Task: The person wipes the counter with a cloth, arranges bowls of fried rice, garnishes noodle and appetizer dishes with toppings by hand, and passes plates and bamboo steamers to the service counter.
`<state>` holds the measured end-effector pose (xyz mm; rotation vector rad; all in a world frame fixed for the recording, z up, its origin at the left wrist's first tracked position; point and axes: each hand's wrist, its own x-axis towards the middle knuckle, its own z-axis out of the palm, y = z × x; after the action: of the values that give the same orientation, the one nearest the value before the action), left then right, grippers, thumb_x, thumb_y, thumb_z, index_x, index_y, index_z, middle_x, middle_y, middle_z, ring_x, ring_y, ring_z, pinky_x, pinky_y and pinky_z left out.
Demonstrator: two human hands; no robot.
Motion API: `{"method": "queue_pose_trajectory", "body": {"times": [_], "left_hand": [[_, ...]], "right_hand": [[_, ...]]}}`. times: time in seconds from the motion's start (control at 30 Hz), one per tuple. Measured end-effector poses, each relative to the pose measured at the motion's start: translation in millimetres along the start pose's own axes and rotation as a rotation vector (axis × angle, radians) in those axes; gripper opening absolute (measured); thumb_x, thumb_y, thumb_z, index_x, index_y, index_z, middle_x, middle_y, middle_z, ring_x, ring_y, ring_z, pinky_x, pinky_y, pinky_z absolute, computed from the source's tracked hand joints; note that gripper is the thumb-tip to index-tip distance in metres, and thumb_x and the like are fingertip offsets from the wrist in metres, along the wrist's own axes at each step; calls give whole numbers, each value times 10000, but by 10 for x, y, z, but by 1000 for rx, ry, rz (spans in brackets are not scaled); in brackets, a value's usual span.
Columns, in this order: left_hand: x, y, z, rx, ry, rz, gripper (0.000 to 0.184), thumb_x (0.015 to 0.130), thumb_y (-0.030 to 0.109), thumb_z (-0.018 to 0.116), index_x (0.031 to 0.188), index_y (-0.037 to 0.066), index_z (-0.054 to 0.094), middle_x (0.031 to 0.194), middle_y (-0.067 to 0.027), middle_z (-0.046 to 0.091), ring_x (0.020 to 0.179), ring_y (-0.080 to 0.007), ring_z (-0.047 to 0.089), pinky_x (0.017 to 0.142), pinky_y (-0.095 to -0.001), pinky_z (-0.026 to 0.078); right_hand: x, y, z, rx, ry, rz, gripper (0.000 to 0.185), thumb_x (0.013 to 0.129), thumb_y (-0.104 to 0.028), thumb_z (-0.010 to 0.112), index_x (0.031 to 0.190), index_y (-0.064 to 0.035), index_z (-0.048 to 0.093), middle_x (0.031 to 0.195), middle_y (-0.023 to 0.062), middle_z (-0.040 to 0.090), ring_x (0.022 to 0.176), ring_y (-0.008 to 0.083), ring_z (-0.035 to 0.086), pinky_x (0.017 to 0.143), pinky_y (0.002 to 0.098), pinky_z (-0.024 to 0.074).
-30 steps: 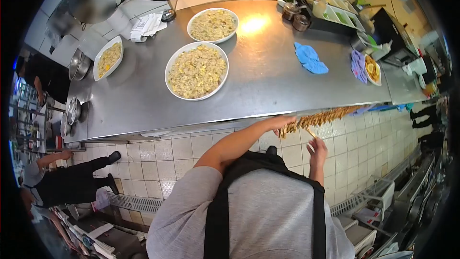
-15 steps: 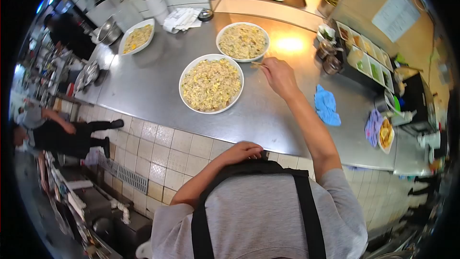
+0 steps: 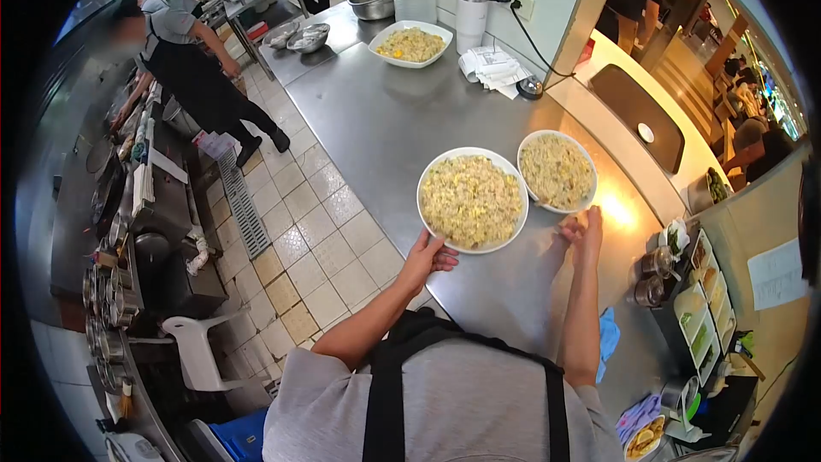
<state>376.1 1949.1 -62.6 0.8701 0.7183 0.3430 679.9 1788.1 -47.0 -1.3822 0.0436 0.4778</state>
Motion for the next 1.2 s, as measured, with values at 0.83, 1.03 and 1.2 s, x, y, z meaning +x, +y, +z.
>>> {"method": "queue_pose_trajectory", "body": {"times": [0.83,1.03,1.2], "left_hand": [[172,-76,-36,-121,-88,81,426,964,222,450,1313,58,270,977,-178,606,778,-239,656,673,-314,561],[155,-48,1,-65,-62,89,358,968,216,432,1267,56,314,962,-175,606,782,-257,652,694,-346,561],[168,-67,-9,-65,-70,97,389,965,217,438,1287,56,289,965,-179,605,781,-258,657,685,-336,561]], "right_hand": [[7,-166,589,-913,-357,-692,238,792,-106,648,1025,-58,642,966,116,605,828,233,596,745,333,492],[-65,-371,832,-786,-254,-725,158,802,-157,650,898,-37,686,828,115,647,706,221,611,664,325,496],[131,-440,1375,-725,-251,-661,204,814,-246,626,881,-67,700,738,114,653,705,225,636,644,333,494]]}}
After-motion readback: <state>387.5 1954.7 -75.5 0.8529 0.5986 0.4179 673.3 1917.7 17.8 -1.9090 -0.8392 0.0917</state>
